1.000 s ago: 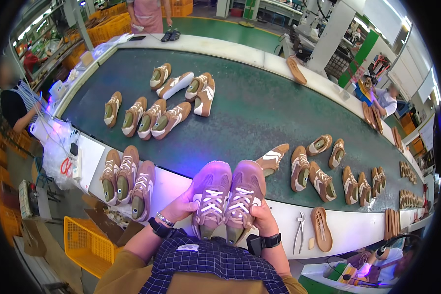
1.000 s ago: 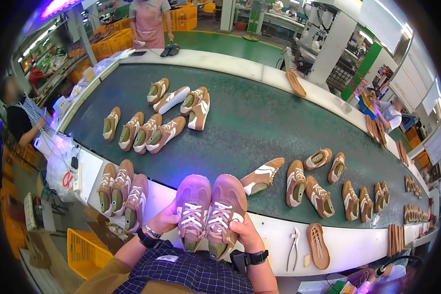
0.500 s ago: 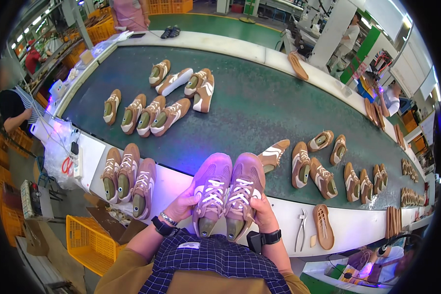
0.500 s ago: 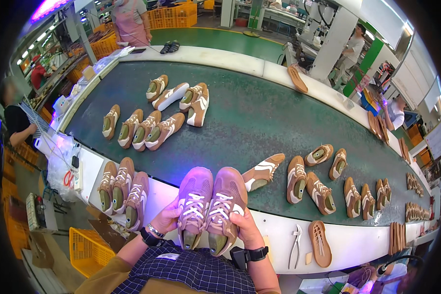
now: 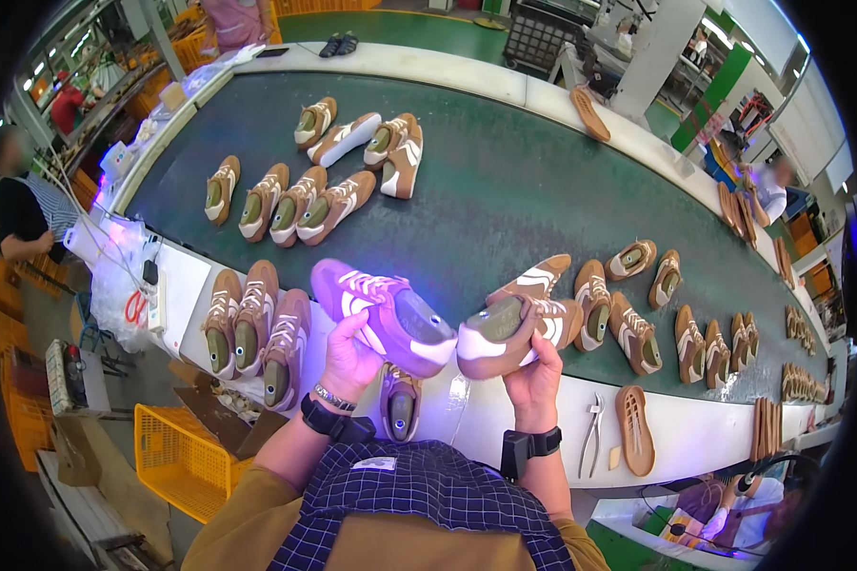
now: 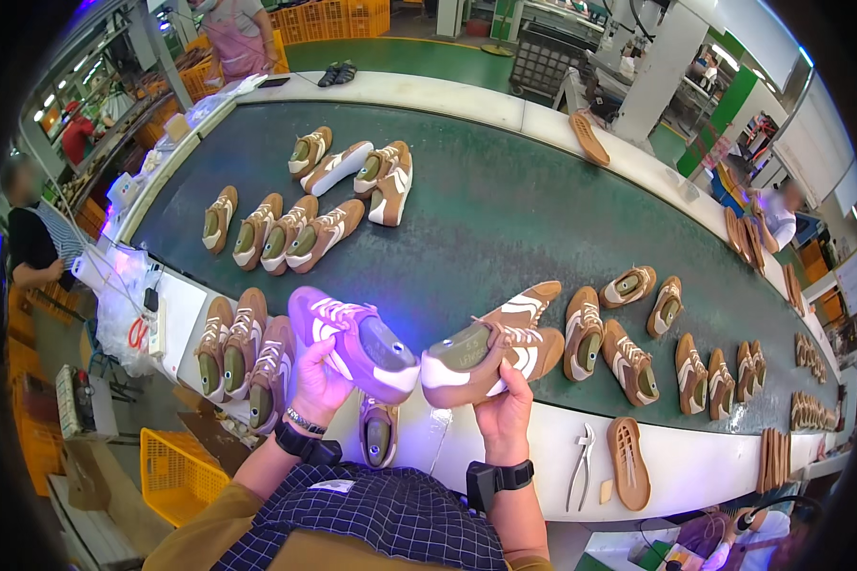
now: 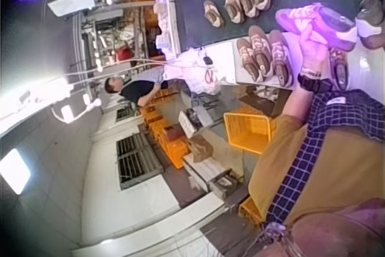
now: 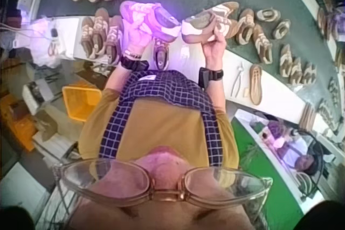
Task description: The person repeatedly picks up pairs of brown sneakers from a conveyor belt, holds them together to compare them, and places them back on the belt. The task involves continuous handling of multiple shoe pairs in a factory setting.
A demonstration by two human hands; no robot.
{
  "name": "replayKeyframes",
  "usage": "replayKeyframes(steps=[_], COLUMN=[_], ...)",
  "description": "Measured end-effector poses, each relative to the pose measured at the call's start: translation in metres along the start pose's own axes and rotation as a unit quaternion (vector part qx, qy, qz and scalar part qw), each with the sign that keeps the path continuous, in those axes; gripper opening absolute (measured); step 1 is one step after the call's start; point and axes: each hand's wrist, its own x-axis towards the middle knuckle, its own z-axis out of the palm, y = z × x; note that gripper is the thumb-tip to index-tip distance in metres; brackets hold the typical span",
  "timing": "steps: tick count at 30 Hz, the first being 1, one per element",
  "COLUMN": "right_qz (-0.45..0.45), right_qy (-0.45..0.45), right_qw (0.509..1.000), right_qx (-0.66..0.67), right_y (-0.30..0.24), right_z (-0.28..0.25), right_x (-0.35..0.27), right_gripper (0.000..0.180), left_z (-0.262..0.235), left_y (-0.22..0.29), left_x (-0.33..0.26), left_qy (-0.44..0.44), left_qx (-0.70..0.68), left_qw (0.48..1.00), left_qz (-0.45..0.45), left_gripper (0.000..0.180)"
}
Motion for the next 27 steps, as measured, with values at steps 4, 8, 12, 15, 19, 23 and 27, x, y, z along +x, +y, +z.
replayKeyframes(steps=[4, 8, 12, 15, 19, 23, 27], right_qz=[0.012, 0.014, 0.004, 0.007, 0.008, 0.006, 0.007], right_qy=[0.050, 0.079, 0.103, 0.100, 0.099, 0.107, 0.117], right_qw=[0.999, 0.997, 0.995, 0.995, 0.995, 0.994, 0.993], right_qx=[-0.005, -0.007, -0.012, -0.004, -0.001, -0.008, -0.005], right_y=[0.007, 0.015, 0.020, 0.018, 0.018, 0.018, 0.018], right_z=[-0.010, -0.017, -0.019, -0.020, -0.024, -0.026, -0.027], right_x=[-0.005, -0.009, -0.010, -0.011, -0.010, -0.010, -0.011], right_gripper=[0.044, 0.043, 0.047, 0.045, 0.046, 0.047, 0.047], left_z=[-0.007, -0.009, -0.011, -0.013, -0.008, -0.012, -0.014], left_y=[-0.008, -0.017, -0.022, -0.024, -0.027, -0.029, -0.031], left_x=[-0.005, -0.008, -0.006, -0.006, -0.007, -0.007, -0.006], left_qy=[0.071, 0.117, 0.124, 0.129, 0.141, 0.153, 0.155], left_qx=[0.020, 0.029, 0.027, 0.015, 0.025, 0.025, 0.026], left_qw=[0.997, 0.993, 0.992, 0.991, 0.990, 0.988, 0.988], left_qz=[0.019, 0.016, 0.020, 0.012, 0.012, 0.000, -0.004], left_gripper=[0.050, 0.048, 0.048, 0.049, 0.050, 0.050, 0.049])
